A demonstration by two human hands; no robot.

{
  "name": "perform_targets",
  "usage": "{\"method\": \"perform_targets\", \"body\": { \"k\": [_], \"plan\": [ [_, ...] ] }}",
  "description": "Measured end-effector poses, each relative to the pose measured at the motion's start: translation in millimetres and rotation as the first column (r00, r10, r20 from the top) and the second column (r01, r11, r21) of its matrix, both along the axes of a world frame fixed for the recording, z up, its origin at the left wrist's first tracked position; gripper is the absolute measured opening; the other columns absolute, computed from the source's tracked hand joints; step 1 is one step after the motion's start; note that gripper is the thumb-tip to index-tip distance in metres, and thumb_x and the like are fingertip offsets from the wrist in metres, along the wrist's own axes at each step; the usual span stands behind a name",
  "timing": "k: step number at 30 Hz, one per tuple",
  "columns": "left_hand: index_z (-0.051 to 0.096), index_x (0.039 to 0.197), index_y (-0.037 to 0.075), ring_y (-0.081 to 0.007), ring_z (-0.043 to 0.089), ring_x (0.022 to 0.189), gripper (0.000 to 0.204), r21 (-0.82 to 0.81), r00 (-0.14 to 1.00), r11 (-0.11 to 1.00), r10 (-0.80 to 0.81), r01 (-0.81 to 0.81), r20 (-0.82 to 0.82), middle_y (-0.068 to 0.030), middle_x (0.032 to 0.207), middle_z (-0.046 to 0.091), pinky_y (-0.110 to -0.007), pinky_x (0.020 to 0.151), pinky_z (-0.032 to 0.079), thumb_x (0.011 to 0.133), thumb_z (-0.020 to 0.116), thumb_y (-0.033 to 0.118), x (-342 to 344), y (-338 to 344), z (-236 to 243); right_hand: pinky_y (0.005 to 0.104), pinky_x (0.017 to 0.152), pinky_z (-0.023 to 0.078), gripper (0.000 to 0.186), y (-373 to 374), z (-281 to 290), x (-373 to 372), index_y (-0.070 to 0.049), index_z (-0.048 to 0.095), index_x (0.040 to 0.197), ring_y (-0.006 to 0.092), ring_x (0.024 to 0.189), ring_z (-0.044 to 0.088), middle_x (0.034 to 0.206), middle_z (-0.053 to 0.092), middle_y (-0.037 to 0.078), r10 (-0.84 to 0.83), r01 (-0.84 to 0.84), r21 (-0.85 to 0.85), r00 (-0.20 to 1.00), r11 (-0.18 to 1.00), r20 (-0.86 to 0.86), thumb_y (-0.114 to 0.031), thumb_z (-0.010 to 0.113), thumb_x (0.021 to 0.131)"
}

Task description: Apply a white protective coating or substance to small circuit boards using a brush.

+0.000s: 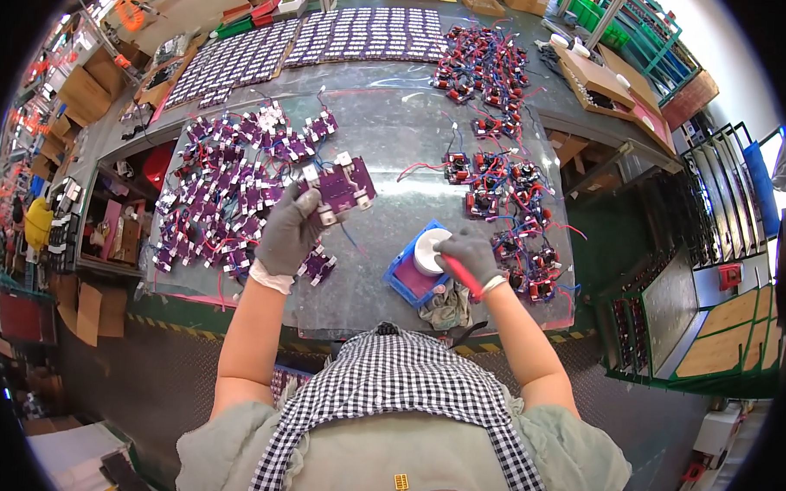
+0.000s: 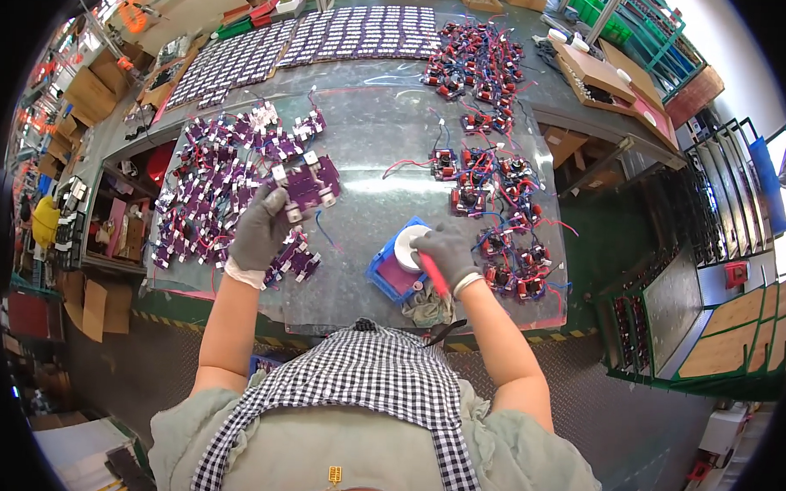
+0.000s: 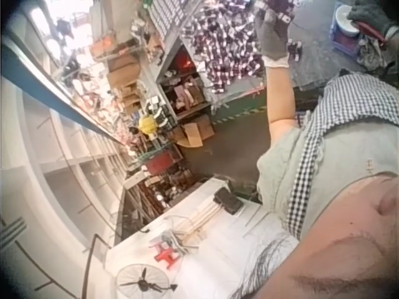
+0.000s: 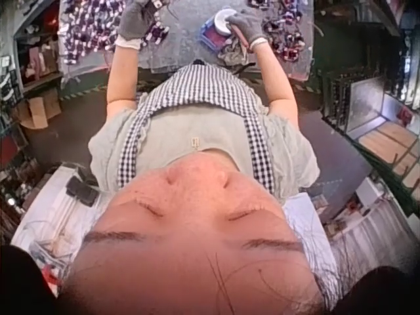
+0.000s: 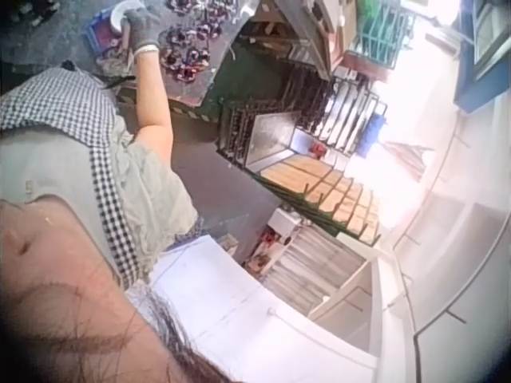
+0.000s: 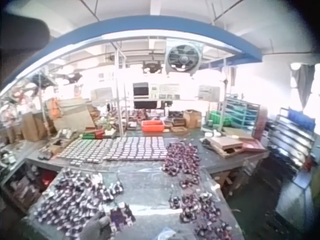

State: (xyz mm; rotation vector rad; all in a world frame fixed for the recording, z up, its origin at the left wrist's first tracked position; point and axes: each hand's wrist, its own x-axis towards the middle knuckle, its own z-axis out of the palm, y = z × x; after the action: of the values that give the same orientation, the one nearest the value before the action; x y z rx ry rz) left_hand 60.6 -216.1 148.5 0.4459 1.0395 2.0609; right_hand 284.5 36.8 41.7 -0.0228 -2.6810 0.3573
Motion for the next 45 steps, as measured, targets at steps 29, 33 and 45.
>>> {"method": "perform_targets", "body": {
  "k": [29,33,45],
  "plan": [
    [0.044,0.118,0.002,-0.0101,0.06,0.087,0.028,-0.018,0.883,0.921,0.366,-0.388,-0.295,-0.0067,0.105,0.06,-0.027,0.073,0.051,0.094,0.059,0.006,56.2,37.7,-15.2,0.0312,0.055,0.049,0.018,-88.7,137.4,-16.6,-0.007,0.065,0.082,0.0217,0.06,0.061,0.068,0.063,0.008,-0.289,-0.022,-0.487,0.782,0.873,-0.553,0.001,0.077,0.071],
    [0.044,0.118,0.002,-0.0115,0.061,0.087,0.027,0.017,0.887,0.909,0.411,-0.417,-0.209,-0.0072,0.105,0.06,-0.027,0.075,0.052,0.096,0.058,0.006,56.2,39.0,-5.7,0.0312,0.054,0.048,0.019,-83.0,124.0,-15.9,-0.007,0.064,0.082,0.0212,0.059,0.061,0.068,0.062,0.007,-0.257,0.032,-0.414,0.827,0.91,-0.501,0.001,0.077,0.071],
    [0.046,0.114,0.004,-0.0097,0.058,0.076,0.023,0.021,0.891,0.908,0.415,-0.418,-0.183,-0.0051,0.095,0.059,-0.026,0.067,0.049,0.094,0.058,0.004,47.9,43.8,-7.2,0.0341,0.055,0.049,0.021,-106.5,117.6,-23.5,-0.007,0.066,0.087,0.0249,0.06,0.061,0.069,0.061,0.008,-0.052,-0.175,-0.406,0.871,0.897,-0.489,0.001,0.076,0.07]
  ]
}}
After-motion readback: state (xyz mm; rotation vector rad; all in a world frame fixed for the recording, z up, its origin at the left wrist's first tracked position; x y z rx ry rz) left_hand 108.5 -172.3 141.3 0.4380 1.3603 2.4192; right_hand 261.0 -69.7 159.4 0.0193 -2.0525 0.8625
